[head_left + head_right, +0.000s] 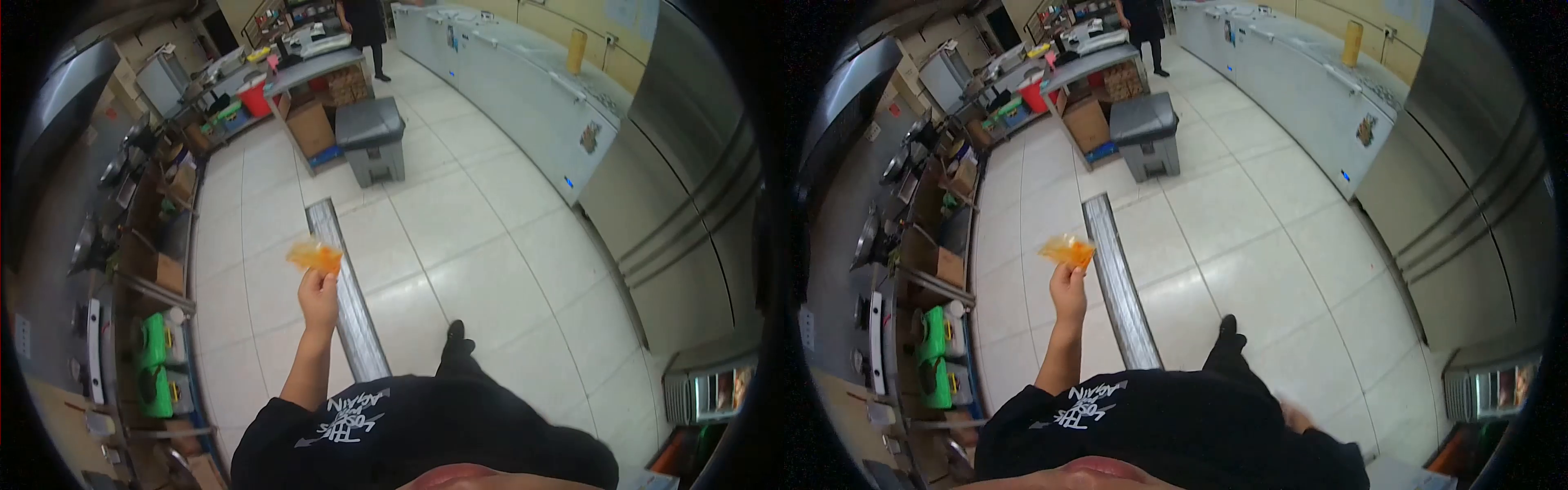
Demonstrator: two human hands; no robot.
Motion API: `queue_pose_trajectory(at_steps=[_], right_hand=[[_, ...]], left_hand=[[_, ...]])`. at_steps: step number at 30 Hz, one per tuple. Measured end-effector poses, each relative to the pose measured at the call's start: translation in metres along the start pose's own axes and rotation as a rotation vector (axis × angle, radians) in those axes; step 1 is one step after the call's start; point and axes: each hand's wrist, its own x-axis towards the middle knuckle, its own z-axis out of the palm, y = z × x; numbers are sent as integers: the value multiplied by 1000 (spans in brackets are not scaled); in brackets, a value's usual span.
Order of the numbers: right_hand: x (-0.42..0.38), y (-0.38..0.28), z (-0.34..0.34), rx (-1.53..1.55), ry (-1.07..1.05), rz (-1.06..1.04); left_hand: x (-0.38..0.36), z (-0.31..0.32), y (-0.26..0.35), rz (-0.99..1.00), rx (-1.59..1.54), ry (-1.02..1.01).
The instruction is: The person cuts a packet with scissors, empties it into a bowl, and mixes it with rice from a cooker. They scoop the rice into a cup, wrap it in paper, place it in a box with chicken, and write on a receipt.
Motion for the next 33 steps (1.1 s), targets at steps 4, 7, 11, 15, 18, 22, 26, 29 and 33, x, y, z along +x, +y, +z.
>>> queue_pose_trajectory(at_steps=[4,7,11,15,18,22,26,29,33], right_hand=[[49,-105,-14,59,-152,117],[72,-228,-34,-13,-213,41],[101,-413,-49,-199,-287,-108],[135,-590,-39,-393,-360,-198],[162,-694,-13,-468,-405,-230],[177,-816,22,-509,-454,-274],[191,-918,50,-537,-517,-276],[214,-988,63,-568,-570,-245],[255,-1073,60,-646,-643,-138]], left_hand=[[106,39,-48,-60,52,98],[182,54,-76,-158,131,132],[271,59,-121,-141,459,115],[363,83,-178,-130,492,141],[409,89,-219,-78,543,139],[512,99,-272,-74,552,141],[602,116,-311,-100,573,88],[662,139,-353,-157,578,67],[716,177,-408,-248,556,72]])
